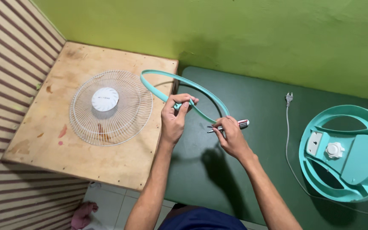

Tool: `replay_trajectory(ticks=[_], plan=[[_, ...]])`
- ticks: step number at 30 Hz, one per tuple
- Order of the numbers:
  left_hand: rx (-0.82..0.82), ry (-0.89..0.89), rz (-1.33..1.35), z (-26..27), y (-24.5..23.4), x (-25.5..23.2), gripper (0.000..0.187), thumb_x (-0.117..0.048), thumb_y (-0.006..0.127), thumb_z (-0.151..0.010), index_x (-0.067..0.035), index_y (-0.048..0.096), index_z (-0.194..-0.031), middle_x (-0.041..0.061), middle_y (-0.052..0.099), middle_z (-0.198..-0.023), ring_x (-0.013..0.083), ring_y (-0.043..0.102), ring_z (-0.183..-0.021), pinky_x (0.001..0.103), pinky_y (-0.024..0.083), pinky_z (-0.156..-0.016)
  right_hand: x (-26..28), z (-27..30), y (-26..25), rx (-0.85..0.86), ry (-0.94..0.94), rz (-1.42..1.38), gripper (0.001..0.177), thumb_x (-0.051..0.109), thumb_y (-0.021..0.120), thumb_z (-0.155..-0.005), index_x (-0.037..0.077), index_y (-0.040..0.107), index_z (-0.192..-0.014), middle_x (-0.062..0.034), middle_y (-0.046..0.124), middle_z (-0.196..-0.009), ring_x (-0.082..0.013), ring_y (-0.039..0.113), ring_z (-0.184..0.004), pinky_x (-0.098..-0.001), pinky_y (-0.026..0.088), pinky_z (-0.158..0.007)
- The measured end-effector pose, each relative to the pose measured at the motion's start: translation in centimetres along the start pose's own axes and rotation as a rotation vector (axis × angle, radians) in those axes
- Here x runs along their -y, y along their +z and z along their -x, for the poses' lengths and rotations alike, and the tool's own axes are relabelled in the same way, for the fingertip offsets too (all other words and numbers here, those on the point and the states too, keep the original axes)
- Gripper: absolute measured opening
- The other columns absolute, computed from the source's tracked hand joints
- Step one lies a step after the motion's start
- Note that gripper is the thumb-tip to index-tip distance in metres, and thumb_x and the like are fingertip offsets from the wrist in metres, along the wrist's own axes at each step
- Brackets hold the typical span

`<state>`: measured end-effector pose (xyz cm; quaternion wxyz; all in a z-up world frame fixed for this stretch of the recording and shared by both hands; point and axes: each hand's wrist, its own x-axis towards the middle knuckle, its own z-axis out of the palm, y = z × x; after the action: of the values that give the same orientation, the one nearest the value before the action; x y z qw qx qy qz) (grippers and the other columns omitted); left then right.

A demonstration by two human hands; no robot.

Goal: The person assembles a standing fan by attaching the outer ring to the front grille, securing the fan blades to the motor shaft, and fitting the front and rear grilles onto the fan head. The person uses a screwdriver to tighten the ring and secures the components by hand.

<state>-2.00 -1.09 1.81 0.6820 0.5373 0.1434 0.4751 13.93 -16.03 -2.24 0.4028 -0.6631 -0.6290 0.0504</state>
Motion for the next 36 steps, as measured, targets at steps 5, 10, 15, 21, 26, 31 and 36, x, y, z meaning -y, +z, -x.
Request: replay_trajectory(ticks=[5, 10, 15, 21, 26, 31, 36], plan=[[-0.020, -0.008, 0.018, 1.7, -0.2, -2.2, 0.012, 0.010, 0.045, -0.101, 0.000, 0.052, -0.104, 0.013, 0.061, -0.105, 0.0177, 0.065, -0.097, 0.038, 0.060, -0.098, 1.1, -0.2, 0.3, -0.035, -0.051, -0.007, 0.015, 0.001, 0.075, -0.085, 0.003, 0.062, -0.091, -0.0108, 0.068, -0.098, -0.0313, 0.064, -0.097, -0.0442, 0.049, -0.087], [-0.007, 0.055, 0.190, 2.7, -1.1, -4.6, 0.013, 0.009, 0.042, -0.091, -0.002, 0.046, -0.096, 0.008, 0.050, -0.091, 0.0163, 0.050, -0.082, 0.034, 0.051, -0.081, 3.6, -0.8, 1.6, -0.140, -0.187, 0.061, 0.017, 0.000, 0.077, -0.084, 0.004, 0.062, -0.089, -0.0077, 0.068, -0.097, -0.0298, 0.064, -0.094, -0.0456, 0.049, -0.090], [0.042, 0.085, 0.236, 3.7, -2.7, -7.1, 0.013, -0.014, 0.050, -0.098, -0.005, 0.046, -0.089, 0.006, 0.045, -0.085, 0.0157, 0.044, -0.077, 0.031, 0.042, -0.075, 6.2, -2.2, 3.1, -0.182, -0.211, 0.050, 0.017, 0.001, 0.078, -0.086, 0.004, 0.062, -0.089, -0.0062, 0.068, -0.098, -0.0282, 0.063, -0.093, -0.0465, 0.048, -0.094], [-0.098, 0.075, 0.208, 3.1, -8.3, -8.7, 0.039, -0.025, 0.047, -0.107, -0.009, 0.039, -0.072, 0.002, 0.036, -0.065, 0.0137, 0.035, -0.058, 0.031, 0.036, -0.058, 8.5, -3.7, 5.3, -0.108, -0.293, 0.063, 0.016, 0.004, 0.080, -0.084, 0.007, 0.066, -0.090, -0.0029, 0.069, -0.099, -0.0250, 0.064, -0.095, -0.0482, 0.046, -0.099], [-0.172, 0.075, 0.315, 2.6, -14.9, -9.8, 0.048, -0.023, 0.045, -0.108, -0.011, 0.033, -0.064, 0.001, 0.030, -0.057, 0.0124, 0.028, -0.051, 0.030, 0.029, -0.050, 10.7, -5.3, 10.2, -0.075, -0.339, 0.060, 0.016, 0.004, 0.080, -0.081, 0.009, 0.068, -0.091, -0.0030, 0.069, -0.100, -0.0258, 0.062, -0.095, -0.0462, 0.046, -0.098], [-0.201, 0.028, 0.290, 1.7, -22.5, -9.9, 0.051, -0.023, 0.046, -0.108, -0.012, 0.030, -0.061, 0.000, 0.027, -0.053, 0.0111, 0.024, -0.045, 0.029, 0.025, -0.044, 13.1, -7.0, 16.8, -0.008, -0.329, 0.064, 0.014, 0.007, 0.080, -0.082, 0.008, 0.068, -0.089, -0.0043, 0.071, -0.105, -0.0252, 0.063, -0.094, -0.0439, 0.046, -0.092], [-0.271, -0.034, 0.229, 0.7, -31.2, -9.1, 0.050, -0.022, 0.046, -0.108, -0.013, 0.031, -0.061, -0.001, 0.027, -0.053, 0.0108, 0.024, -0.044, 0.029, 0.025, -0.043, 15.3, -8.7, 24.3, 0.013, -0.292, 0.043, 0.013, 0.007, 0.078, -0.082, 0.009, 0.070, -0.092, -0.0042, 0.071, -0.105, -0.0246, 0.062, -0.095, -0.0412, 0.046, -0.091]])
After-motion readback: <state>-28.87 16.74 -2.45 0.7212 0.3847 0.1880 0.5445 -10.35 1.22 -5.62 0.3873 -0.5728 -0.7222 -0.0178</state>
